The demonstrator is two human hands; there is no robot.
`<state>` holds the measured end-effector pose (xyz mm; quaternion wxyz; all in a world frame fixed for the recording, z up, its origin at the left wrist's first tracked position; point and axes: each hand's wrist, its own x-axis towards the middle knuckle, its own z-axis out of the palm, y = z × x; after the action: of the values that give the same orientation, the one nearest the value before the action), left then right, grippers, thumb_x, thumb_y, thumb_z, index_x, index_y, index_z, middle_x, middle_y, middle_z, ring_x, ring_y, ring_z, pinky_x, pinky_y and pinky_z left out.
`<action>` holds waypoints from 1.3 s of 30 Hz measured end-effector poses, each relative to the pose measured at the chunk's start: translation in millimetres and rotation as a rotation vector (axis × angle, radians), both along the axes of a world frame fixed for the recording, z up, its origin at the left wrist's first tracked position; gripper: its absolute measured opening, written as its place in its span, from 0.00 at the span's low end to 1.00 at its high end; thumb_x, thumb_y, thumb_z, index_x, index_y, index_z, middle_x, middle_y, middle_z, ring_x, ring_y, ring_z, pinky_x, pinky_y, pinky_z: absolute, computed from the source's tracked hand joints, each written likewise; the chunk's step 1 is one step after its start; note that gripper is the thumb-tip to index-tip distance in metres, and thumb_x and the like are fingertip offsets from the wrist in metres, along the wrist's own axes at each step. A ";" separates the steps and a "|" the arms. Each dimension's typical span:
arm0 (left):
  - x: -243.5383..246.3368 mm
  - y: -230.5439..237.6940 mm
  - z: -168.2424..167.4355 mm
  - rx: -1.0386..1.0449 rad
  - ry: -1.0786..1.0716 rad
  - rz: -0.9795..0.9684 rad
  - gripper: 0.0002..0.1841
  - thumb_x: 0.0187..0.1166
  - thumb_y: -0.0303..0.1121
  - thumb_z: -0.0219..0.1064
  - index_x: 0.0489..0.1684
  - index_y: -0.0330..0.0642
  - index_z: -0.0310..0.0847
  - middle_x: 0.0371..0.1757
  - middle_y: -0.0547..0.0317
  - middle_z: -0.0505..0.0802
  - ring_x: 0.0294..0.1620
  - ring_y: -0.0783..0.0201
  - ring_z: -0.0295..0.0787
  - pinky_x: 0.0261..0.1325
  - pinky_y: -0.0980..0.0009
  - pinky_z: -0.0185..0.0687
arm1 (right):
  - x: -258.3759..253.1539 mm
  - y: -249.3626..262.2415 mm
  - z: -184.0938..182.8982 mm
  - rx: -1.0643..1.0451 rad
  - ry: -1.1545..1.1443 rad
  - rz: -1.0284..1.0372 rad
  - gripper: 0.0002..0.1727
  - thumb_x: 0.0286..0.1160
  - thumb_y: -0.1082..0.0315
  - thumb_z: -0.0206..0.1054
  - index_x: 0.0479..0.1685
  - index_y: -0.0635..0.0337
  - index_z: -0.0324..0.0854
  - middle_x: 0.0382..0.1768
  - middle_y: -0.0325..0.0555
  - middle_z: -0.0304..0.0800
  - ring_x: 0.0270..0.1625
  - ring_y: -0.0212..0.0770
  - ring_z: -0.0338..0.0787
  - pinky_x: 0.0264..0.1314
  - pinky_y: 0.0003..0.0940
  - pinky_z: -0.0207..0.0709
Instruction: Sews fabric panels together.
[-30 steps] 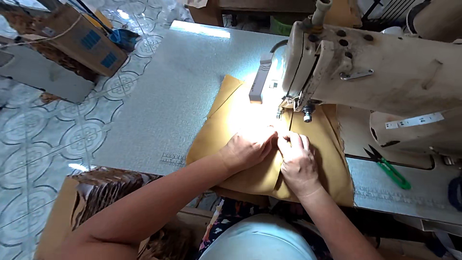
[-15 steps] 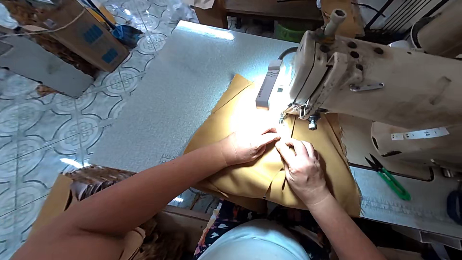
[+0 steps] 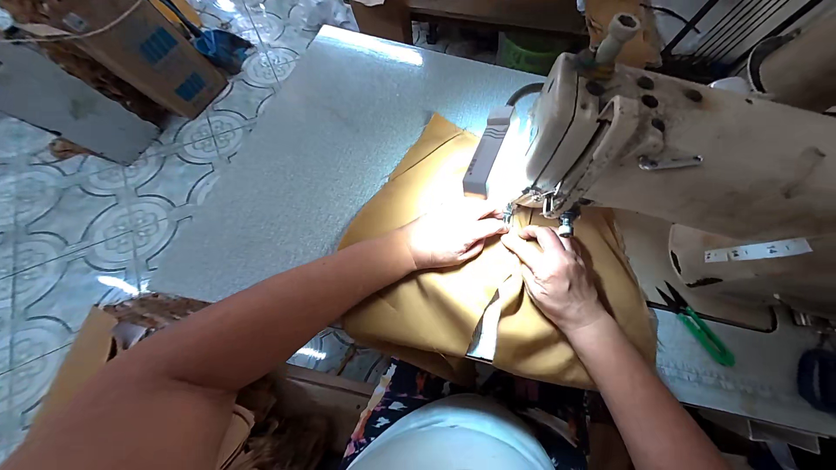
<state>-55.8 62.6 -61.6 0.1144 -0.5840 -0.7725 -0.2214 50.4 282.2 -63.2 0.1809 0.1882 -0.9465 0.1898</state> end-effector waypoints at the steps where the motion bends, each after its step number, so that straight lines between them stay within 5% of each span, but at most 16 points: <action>1: 1.8 0.9 3.4 0.009 0.035 -0.019 0.16 0.80 0.28 0.58 0.54 0.40 0.92 0.56 0.46 0.92 0.63 0.49 0.88 0.65 0.52 0.81 | 1.9 -2.8 2.7 -0.044 -0.018 -0.013 0.18 0.80 0.64 0.58 0.57 0.49 0.94 0.59 0.51 0.91 0.64 0.53 0.87 0.68 0.50 0.78; 4: 20.9 5.2 14.4 -0.076 0.007 0.058 0.14 0.86 0.27 0.56 0.48 0.40 0.92 0.53 0.55 0.93 0.59 0.58 0.89 0.62 0.60 0.82 | 9.9 -15.1 8.3 -0.190 -0.076 -0.087 0.18 0.80 0.59 0.57 0.49 0.56 0.93 0.58 0.51 0.91 0.63 0.48 0.87 0.68 0.42 0.78; 7: 40.9 7.6 17.0 -0.096 -0.089 0.181 0.13 0.84 0.31 0.56 0.47 0.41 0.91 0.55 0.55 0.93 0.57 0.60 0.90 0.57 0.61 0.85 | 16.3 -26.5 9.9 -0.239 -0.109 -0.181 0.20 0.79 0.50 0.67 0.39 0.61 0.89 0.58 0.53 0.90 0.64 0.48 0.88 0.68 0.41 0.81; 11: 44.2 1.1 2.4 0.008 -0.054 0.168 0.16 0.83 0.30 0.57 0.56 0.39 0.91 0.63 0.52 0.93 0.67 0.57 0.89 0.69 0.60 0.82 | 21.6 -34.5 9.1 -0.214 -0.117 -0.249 0.14 0.69 0.59 0.74 0.38 0.63 0.88 0.60 0.55 0.90 0.66 0.50 0.89 0.69 0.42 0.81; 19: 46.0 -0.9 -0.6 0.034 -0.024 0.146 0.15 0.82 0.28 0.56 0.50 0.39 0.92 0.64 0.51 0.94 0.72 0.54 0.87 0.73 0.56 0.80 | 31.8 -31.3 -1.6 -0.285 -0.057 -0.179 0.12 0.71 0.63 0.73 0.49 0.55 0.95 0.68 0.52 0.88 0.77 0.47 0.83 0.80 0.39 0.76; 22: 46.0 -0.6 1.1 0.033 -0.030 0.146 0.16 0.83 0.29 0.56 0.56 0.41 0.90 0.64 0.51 0.93 0.72 0.54 0.86 0.74 0.57 0.79 | 34.0 -30.8 -1.7 -0.213 -0.038 -0.164 0.13 0.74 0.61 0.69 0.49 0.56 0.95 0.69 0.52 0.88 0.78 0.49 0.81 0.80 0.40 0.75; 30: 43.5 -2.3 -0.1 0.045 -0.063 0.112 0.15 0.80 0.27 0.59 0.54 0.43 0.93 0.60 0.51 0.93 0.66 0.55 0.89 0.67 0.61 0.84 | 27.0 -28.5 5.2 -0.168 -0.023 -0.181 0.15 0.80 0.58 0.63 0.46 0.54 0.95 0.61 0.48 0.92 0.70 0.49 0.87 0.69 0.42 0.81; 33: 42.5 -3.1 1.0 0.025 -0.080 0.104 0.15 0.79 0.28 0.60 0.55 0.44 0.93 0.59 0.51 0.93 0.66 0.55 0.89 0.66 0.62 0.85 | 20.2 -26.6 7.5 -0.070 -0.039 -0.205 0.19 0.81 0.61 0.57 0.58 0.57 0.90 0.59 0.51 0.92 0.66 0.54 0.88 0.65 0.48 0.81; 39: 41.1 -8.1 -1.3 0.027 -0.122 0.096 0.18 0.78 0.27 0.59 0.58 0.50 0.93 0.63 0.53 0.93 0.69 0.57 0.87 0.68 0.62 0.84 | 18.7 -29.8 1.5 0.117 -0.031 -0.220 0.21 0.79 0.66 0.58 0.68 0.44 0.88 0.63 0.46 0.89 0.68 0.54 0.85 0.60 0.54 0.78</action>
<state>-14.7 54.5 -62.9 0.0856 -0.5300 -0.8022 -0.2614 69.1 252.4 -61.7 0.1745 0.0906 -0.9736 0.1163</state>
